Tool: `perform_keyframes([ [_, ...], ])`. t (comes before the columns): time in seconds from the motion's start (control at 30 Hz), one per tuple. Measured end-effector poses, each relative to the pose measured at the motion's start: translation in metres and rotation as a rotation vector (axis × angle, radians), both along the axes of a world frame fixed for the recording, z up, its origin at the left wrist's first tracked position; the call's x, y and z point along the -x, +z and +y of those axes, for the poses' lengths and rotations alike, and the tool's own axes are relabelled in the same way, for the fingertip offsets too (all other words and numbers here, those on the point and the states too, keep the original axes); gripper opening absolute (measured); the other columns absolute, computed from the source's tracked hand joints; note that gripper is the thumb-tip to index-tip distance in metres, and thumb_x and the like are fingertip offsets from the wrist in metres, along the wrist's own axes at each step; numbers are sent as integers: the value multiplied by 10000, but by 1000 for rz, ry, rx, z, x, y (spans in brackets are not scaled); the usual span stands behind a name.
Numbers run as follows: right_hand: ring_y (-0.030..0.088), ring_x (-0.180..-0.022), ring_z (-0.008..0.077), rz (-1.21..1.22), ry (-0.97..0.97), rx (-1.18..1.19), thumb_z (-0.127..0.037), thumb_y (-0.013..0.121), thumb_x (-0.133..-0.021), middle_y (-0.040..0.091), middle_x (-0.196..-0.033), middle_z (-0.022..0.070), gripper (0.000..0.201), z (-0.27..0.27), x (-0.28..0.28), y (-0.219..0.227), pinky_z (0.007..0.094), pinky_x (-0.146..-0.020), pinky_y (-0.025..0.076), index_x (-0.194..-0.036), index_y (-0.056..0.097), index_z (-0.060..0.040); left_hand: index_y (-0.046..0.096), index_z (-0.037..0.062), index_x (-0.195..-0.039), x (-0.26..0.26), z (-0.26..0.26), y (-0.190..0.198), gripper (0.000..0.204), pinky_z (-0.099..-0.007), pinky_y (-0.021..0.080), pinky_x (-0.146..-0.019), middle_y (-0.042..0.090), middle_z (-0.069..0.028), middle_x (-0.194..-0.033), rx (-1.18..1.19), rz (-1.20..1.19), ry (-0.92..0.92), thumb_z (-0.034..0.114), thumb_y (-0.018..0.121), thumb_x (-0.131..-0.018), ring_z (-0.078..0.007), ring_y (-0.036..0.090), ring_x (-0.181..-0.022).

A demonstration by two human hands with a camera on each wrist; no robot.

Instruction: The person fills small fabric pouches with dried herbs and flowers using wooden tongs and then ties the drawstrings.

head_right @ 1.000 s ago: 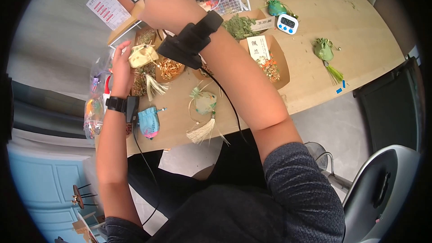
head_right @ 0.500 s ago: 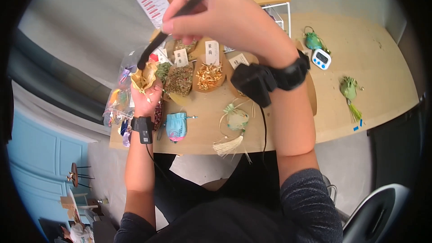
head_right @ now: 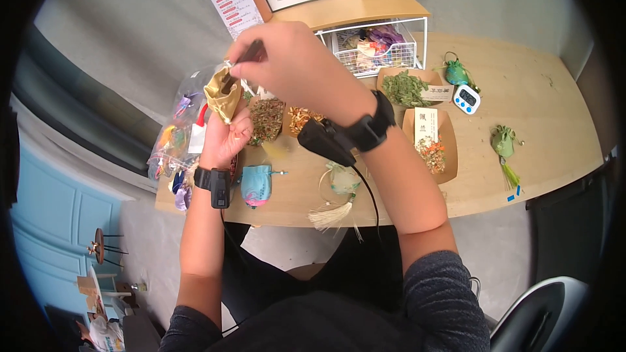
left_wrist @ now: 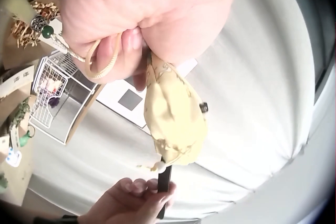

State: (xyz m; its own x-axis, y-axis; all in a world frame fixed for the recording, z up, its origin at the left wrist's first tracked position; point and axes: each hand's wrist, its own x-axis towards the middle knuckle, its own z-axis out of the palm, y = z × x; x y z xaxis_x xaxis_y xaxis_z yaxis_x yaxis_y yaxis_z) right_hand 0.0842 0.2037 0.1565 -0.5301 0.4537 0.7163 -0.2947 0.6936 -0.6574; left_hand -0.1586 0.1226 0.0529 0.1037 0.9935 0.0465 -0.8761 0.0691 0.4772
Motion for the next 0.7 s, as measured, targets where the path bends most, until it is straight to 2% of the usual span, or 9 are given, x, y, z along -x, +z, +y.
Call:
perform_keyframes([
  [0.03,725,-742,171,-16,-5,67,-148,762,-884,748,-822,115,207,12,5,-6,289,-678,566,-991,740,28,608,105,-986,6,4,-6,224,-251,284,-451,524,33,-745,11,122,57,258,481,-1089,-70,403,-550],
  [0.13,720,-732,144,-91,123,471,-180,760,-900,749,-831,100,229,33,16,-16,255,-662,564,-985,743,32,631,114,-999,4,17,2,181,-226,282,-439,555,46,-770,118,631,477,202,494,-1077,-50,425,-553],
  [0.17,719,-731,139,-97,150,481,-185,753,-912,750,-840,99,230,40,23,-24,250,-660,563,-991,740,31,647,120,-1010,-4,19,11,163,-211,267,-421,586,54,-785,157,731,551,175,505,-1070,-38,437,-542],
  [0.27,720,-734,128,-92,221,513,-197,735,-942,753,-866,95,231,56,43,-49,238,-656,562,-1012,733,23,644,117,-996,2,26,21,184,-215,266,-412,600,43,-759,238,940,539,214,506,-1070,-49,423,-499],
  [0.33,724,-740,127,-59,261,524,-201,729,-953,756,-881,93,228,63,50,-58,239,-656,564,-1030,729,14,626,140,-1007,3,30,25,176,-227,242,-412,538,61,-718,315,954,550,203,479,-1080,-48,373,-480],
  [0.37,711,-779,94,-84,256,497,-251,719,-984,756,-910,48,250,67,52,-60,219,-689,545,-1081,730,-21,617,151,-1013,6,30,25,175,-233,230,-411,506,69,-698,354,962,559,197,465,-1085,-48,348,-471],
  [0.47,717,-792,93,-125,209,518,-254,720,-986,760,-923,50,260,73,49,-62,217,-700,547,-1103,731,-22,617,121,-918,20,31,19,182,-268,238,-417,558,31,-712,354,895,348,168,487,-1038,-72,362,-464],
  [0.6,739,-774,108,-205,72,579,-254,720,-978,766,-913,71,257,81,44,-63,209,-667,561,-1062,744,-12,578,104,-927,11,37,9,160,-271,232,-434,496,18,-688,429,962,434,160,474,-1036,-93,342,-465],
  [0.7,747,-691,146,-277,-101,574,-233,734,-937,766,-845,130,289,82,39,-60,236,-588,572,-1001,733,49,562,87,-970,6,45,-3,161,-283,245,-426,497,12,-690,491,1026,494,197,475,-1049,-107,357,-462],
])
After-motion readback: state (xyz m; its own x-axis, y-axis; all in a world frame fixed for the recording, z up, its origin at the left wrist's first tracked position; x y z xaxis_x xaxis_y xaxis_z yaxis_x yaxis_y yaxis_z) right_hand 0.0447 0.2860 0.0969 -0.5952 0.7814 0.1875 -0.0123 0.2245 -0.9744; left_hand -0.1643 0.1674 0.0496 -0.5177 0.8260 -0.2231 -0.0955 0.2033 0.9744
